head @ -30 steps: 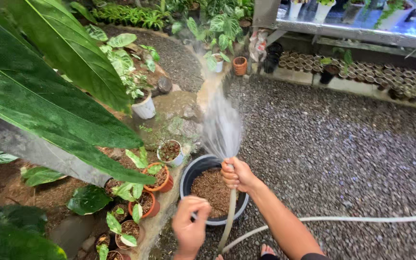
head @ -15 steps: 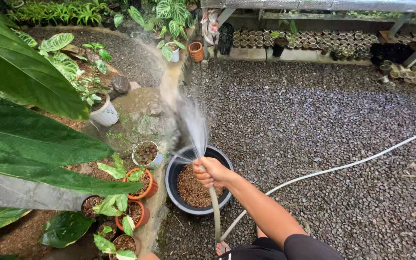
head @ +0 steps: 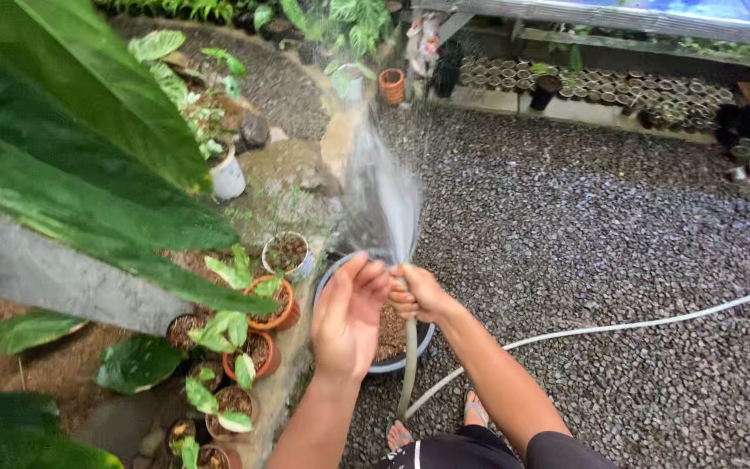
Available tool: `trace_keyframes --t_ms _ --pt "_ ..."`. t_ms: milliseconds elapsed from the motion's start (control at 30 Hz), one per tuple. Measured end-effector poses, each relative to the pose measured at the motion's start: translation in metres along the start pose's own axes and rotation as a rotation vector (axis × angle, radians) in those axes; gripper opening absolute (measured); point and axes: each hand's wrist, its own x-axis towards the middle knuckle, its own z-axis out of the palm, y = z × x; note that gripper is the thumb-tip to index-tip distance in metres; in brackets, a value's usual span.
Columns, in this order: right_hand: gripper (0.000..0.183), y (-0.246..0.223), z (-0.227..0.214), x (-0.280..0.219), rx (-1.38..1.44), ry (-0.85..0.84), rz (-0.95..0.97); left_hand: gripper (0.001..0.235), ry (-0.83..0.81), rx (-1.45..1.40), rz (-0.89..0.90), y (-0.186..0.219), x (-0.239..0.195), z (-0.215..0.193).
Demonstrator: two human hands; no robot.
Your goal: The person uses a hose to water various potted plants and a large container filled with soil in a greenhouse. They systematically move the hose to cover different areas, ensuring the plants and soil receive water.
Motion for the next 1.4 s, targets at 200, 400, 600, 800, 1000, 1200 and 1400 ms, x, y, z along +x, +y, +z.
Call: trace_keyframes --t_ms 200,400,600,800,1000,1200,1400 --pt "0.058 -0.003 -0.008 -0.006 0.035 0.042 -0.055 0.057 -0.151 -0.109 -0.117 -0.006 0.011 0.019" --pt "0.046 -0.013 -0.015 -0.015 0.168 -0.145 -0.104 0.047 0.175 0.49 0.257 -0.063 -0.01 -0.067" --pt "0.046 -0.013 -0.01 -0.018 0.21 -0.153 -0.138 0.056 0.118 0.837 -0.336 -0.154 -0.065 -0.195" --pt "0.045 -0.017 -0.013 -0.017 0.288 -0.174 -0.171 0.082 -0.119 0.959 -0.706 -0.152 -0.121 -0.265" --pt "0.045 0.0 -0.002 -0.003 0.372 -0.26 -0.132 0.076 0.024 1.38 -0.489 -0.112 -0.159 -0.276" --pt "0.044 0.005 0.001 -0.006 0.41 -0.364 -0.139 0.07 0.143 1.403 -0.361 -0.113 -0.178 -0.263" --pt "0.043 0.002 -0.006 -0.018 0.348 -0.326 -0.136 0.068 0.227 1.452 -0.428 -0.131 -0.177 -0.25"
